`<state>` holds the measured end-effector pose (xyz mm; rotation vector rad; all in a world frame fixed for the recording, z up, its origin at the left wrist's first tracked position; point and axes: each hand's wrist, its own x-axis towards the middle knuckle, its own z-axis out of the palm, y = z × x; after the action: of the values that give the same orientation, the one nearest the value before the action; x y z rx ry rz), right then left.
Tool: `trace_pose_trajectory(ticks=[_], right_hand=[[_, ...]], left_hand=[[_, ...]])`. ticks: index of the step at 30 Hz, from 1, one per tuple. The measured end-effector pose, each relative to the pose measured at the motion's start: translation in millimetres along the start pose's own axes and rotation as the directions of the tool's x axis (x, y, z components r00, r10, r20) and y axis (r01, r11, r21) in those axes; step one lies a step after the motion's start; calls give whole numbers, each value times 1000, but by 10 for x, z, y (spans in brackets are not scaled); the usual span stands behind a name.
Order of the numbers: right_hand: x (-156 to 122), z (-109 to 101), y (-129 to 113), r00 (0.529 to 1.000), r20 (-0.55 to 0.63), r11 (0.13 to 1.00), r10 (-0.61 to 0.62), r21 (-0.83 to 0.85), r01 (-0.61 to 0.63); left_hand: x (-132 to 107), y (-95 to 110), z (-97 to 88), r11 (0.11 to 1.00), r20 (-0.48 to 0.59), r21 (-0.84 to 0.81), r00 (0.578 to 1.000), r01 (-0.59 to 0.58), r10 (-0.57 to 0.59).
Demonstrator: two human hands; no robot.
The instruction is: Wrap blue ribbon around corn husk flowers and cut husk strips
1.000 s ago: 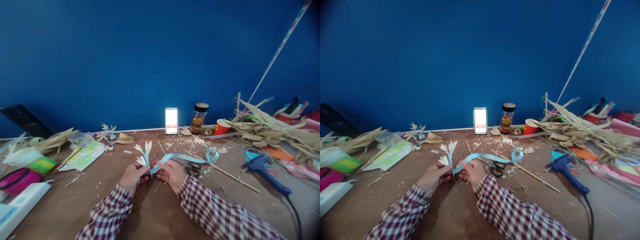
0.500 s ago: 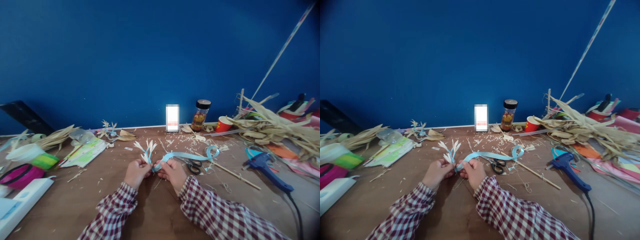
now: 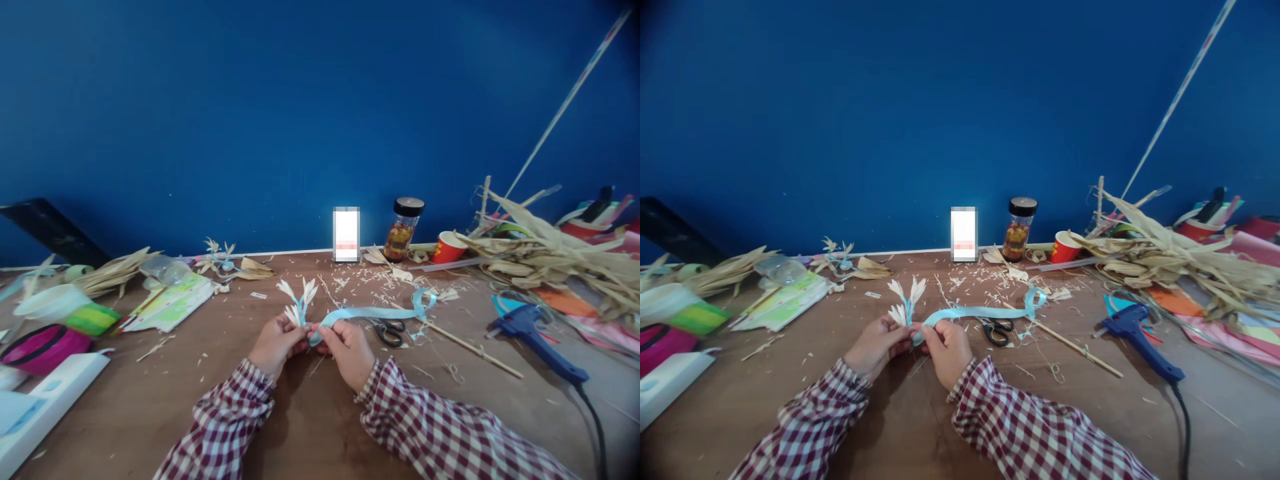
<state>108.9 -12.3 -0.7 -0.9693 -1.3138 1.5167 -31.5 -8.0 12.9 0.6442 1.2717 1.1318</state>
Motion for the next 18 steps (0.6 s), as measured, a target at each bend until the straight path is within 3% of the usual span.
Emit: trace_pose_trajectory(ticks=[9, 18], right_hand=[[34, -40, 13, 999, -38, 999, 7, 44, -5], [31, -44, -2, 999, -49, 999, 21, 35, -19]], left_hand=[[-6, 137, -145, 987, 207, -120, 975, 108, -82], [32, 97, -190, 980, 244, -110, 961, 164, -133]])
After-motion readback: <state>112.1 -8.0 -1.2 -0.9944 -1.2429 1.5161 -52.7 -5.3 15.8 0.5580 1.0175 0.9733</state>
